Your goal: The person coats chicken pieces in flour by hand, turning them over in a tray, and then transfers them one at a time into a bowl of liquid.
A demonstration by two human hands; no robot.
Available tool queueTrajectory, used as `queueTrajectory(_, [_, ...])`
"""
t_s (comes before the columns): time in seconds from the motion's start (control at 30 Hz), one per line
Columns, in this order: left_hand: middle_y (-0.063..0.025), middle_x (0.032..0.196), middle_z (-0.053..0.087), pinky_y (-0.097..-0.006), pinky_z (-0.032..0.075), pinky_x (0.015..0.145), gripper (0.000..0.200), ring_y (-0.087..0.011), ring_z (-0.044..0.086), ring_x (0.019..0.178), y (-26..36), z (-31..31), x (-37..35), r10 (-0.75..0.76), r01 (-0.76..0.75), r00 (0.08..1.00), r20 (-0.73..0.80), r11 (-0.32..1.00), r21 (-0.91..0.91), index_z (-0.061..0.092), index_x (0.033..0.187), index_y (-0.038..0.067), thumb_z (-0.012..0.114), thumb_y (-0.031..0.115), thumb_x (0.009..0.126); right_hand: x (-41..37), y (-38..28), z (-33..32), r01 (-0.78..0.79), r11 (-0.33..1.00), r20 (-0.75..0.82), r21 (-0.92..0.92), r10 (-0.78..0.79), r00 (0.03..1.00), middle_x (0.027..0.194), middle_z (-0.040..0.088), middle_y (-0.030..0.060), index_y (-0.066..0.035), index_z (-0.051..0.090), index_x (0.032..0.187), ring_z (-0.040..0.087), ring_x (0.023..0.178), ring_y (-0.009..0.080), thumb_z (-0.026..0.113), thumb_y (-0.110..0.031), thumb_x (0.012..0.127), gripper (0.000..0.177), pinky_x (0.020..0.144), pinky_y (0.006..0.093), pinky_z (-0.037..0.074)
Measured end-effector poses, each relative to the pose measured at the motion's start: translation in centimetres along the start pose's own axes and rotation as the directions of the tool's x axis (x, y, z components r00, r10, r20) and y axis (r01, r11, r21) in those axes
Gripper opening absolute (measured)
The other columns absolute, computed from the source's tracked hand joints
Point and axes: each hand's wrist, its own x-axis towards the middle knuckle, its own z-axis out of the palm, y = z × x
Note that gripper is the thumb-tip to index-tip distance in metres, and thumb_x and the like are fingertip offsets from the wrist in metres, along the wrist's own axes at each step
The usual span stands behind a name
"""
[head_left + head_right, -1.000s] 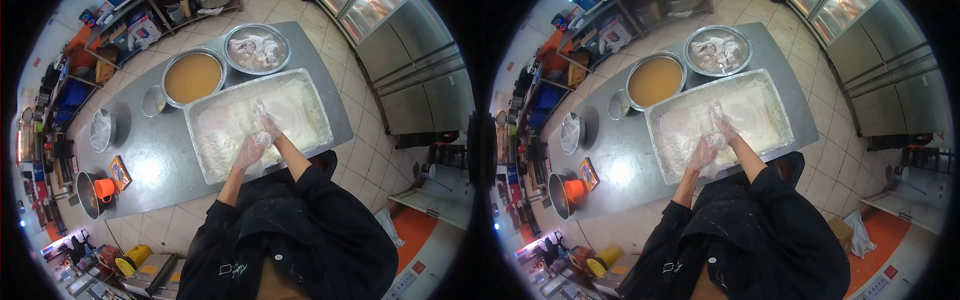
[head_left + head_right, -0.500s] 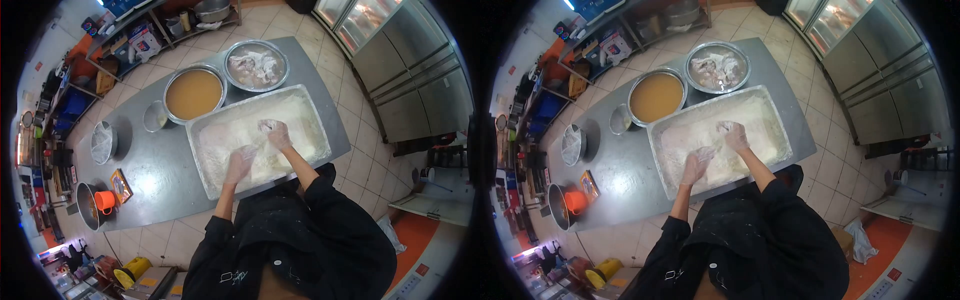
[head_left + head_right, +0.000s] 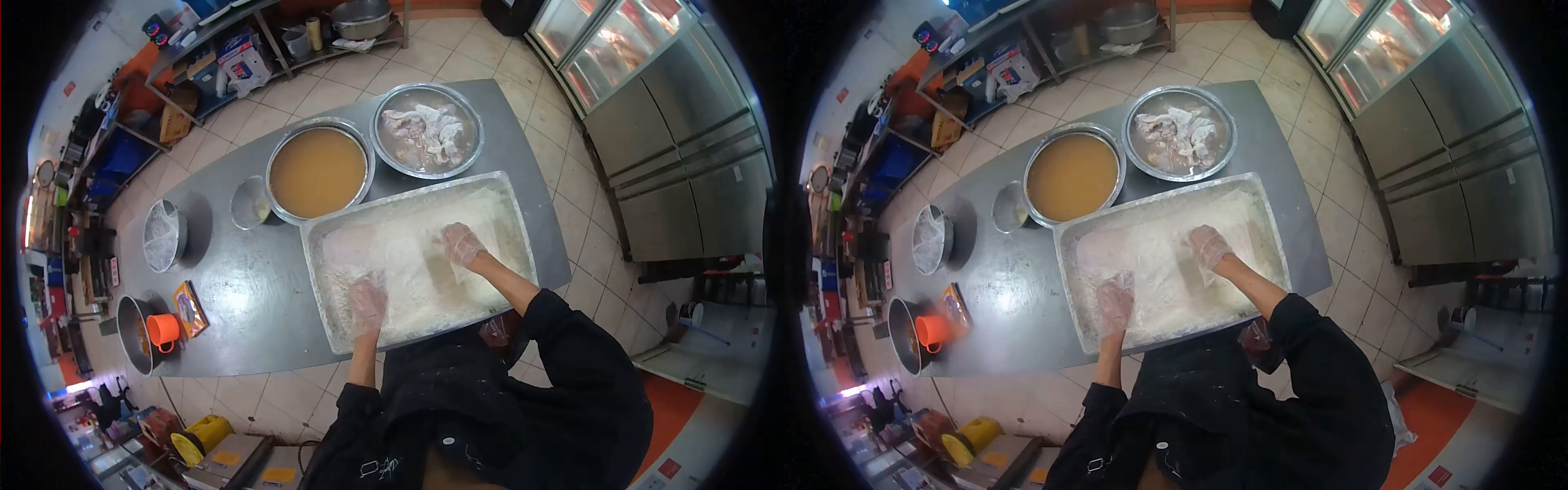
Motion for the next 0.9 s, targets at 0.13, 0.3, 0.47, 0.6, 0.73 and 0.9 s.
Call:
queueTrajectory(0.13, [-0.0194,0.062,0.06,-0.0444,0.046,0.058,0.035,-0.0361,0.06,0.06,0.8,-0.8,-0.1,-0.065,0.056,0.997,0.044,0.983,0.173,0.062,0.066,0.001,0.058,0.031,0.084,1.5,-2.0,-5.0,-0.027,0.995,0.114,-0.092,0.038,0.993,0.075,0.062,0.0215,-0.001,0.062,0.07,0.062,0.075,0.0363,0.05,-0.013,0.075,0.018,0.073,0.0443,0.049])
queueTrajectory(0.3, [-0.0171,0.068,0.061,-0.0439,0.047,0.06,0.026,-0.0339,0.06,0.062,1.8,-2.3,-0.2,-0.108,0.106,0.994,0.01,0.984,0.14,0.063,0.072,0.001,0.058,0.024,0.082,6.8,0.3,-10.2,0.045,0.97,-0.123,-0.237,-0.076,0.989,0.086,0.063,0.0205,-0.002,0.063,0.075,0.061,0.081,0.0323,0.049,-0.009,0.074,0.016,0.072,0.0421,0.048])
queueTrajectory(0.47, [-0.017,0.098,0.061,-0.041,0.049,0.072,0.029,-0.0323,0.06,0.086,0.0,-1.7,-2.6,0.104,-0.123,0.983,-0.151,0.985,-0.124,0.062,0.107,0.004,0.053,0.011,0.081,17.0,5.9,-12.8,-0.154,0.927,-0.199,-0.341,0.089,0.976,0.087,0.063,0.0194,-0.002,0.064,0.085,0.061,0.088,0.0322,0.051,-0.013,0.078,0.018,0.077,0.0411,0.047])
queueTrajectory(0.6, [-0.0166,0.101,0.06,-0.0437,0.048,0.073,0.032,-0.0341,0.058,0.085,1.0,-2.0,-4.8,0.0,-0.002,0.994,-0.109,1.0,-0.017,0.06,0.109,0.008,0.053,0.009,0.078,22.1,8.9,-12.1,-0.153,0.885,-0.281,-0.439,0.026,0.959,0.092,0.064,0.0168,-0.005,0.066,0.089,0.062,0.091,0.0305,0.053,-0.017,0.081,0.02,0.08,0.039,0.049])
queueTrajectory(0.73, [-0.0157,0.112,0.059,-0.0397,0.044,0.087,0.038,-0.0336,0.055,0.103,-0.7,-0.1,-7.5,-0.334,0.346,0.938,0.09,0.9,-0.263,0.058,0.117,0.009,0.056,0.014,0.08,23.6,7.7,-14.4,-0.202,0.915,-0.269,-0.35,0.108,0.957,0.091,0.064,0.0193,-0.006,0.067,0.095,0.063,0.088,0.0323,0.058,-0.03,0.08,0.03,0.078,0.0405,0.05])
queueTrajectory(0.9, [-0.0166,0.116,0.058,-0.0422,0.043,0.091,0.044,-0.0353,0.054,0.108,-1.7,1.4,-9.3,-0.224,0.226,0.974,-0.037,0.951,0.211,0.055,0.12,0.008,0.057,0.015,0.076,28.2,14.0,-12.4,-0.204,0.931,-0.294,-0.302,0.112,0.949,0.098,0.063,0.0186,-0.007,0.067,0.097,0.062,0.093,0.0318,0.055,-0.032,0.083,0.032,0.08,0.0409,0.049])
